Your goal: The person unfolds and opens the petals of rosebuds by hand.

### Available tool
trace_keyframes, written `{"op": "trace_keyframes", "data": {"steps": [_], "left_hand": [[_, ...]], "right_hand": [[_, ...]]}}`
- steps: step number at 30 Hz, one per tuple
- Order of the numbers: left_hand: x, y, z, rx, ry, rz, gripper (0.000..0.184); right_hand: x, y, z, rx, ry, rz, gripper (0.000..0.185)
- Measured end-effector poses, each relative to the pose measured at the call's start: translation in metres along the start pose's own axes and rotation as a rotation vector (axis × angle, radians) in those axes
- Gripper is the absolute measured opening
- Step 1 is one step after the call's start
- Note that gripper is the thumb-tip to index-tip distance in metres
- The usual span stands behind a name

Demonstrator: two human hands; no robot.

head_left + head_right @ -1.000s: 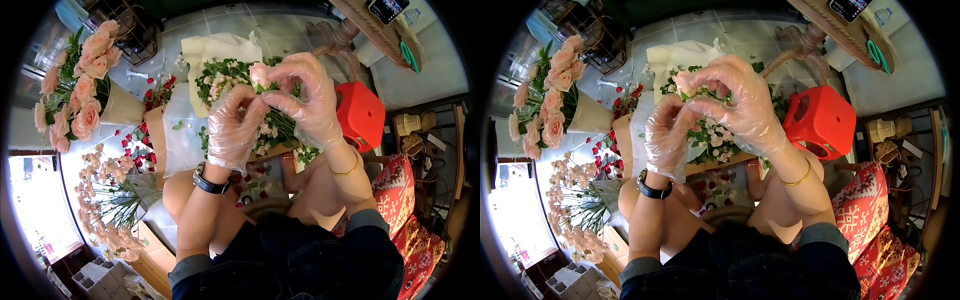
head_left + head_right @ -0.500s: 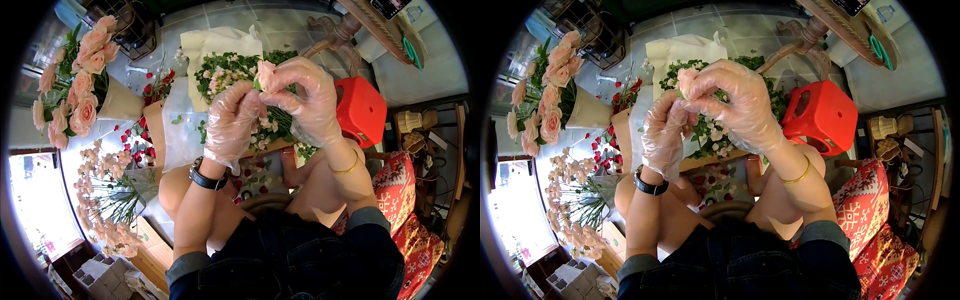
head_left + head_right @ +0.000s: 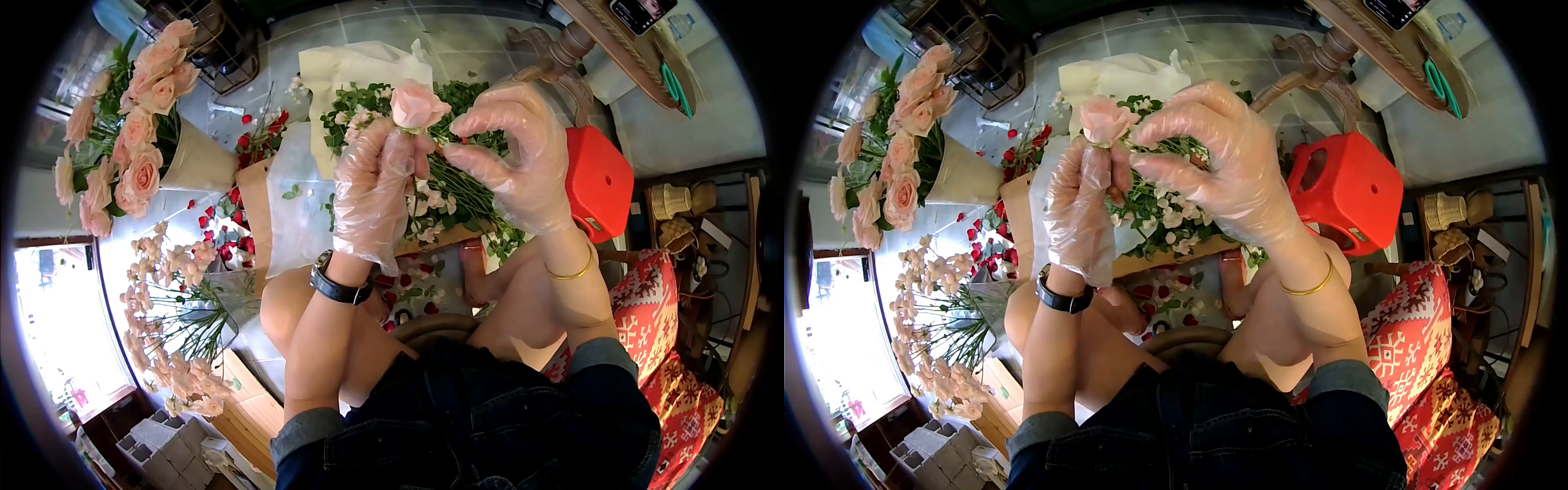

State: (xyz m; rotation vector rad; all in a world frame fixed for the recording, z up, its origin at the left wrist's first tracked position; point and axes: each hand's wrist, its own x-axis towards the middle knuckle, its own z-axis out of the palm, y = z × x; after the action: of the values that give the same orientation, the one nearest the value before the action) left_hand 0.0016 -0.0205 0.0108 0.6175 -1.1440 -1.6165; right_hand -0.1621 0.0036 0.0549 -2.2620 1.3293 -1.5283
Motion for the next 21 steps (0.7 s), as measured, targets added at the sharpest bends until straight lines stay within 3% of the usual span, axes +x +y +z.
{"op": "trace_keyframes", "data": {"steps": [9, 15, 21], "left_hand": [[-0.003, -0.001, 0.008, 0.108, 0.062, -0.049, 0.017], [-0.003, -0.010, -0.002, 0.228, -0.049, 0.040, 0.023], [-0.003, 0.002, 0.003, 0.100, -0.118, -0.022, 0.020]], "right_hand": [[-0.002, -0.008, 0.016, -0.018, -0.006, 0.109, 0.021], [-0.003, -0.004, 0.011, -0.049, -0.040, 0.117, 0.015], [0.001, 0.000, 0.001, 0.113, -0.116, 0.145, 0.014]]}}
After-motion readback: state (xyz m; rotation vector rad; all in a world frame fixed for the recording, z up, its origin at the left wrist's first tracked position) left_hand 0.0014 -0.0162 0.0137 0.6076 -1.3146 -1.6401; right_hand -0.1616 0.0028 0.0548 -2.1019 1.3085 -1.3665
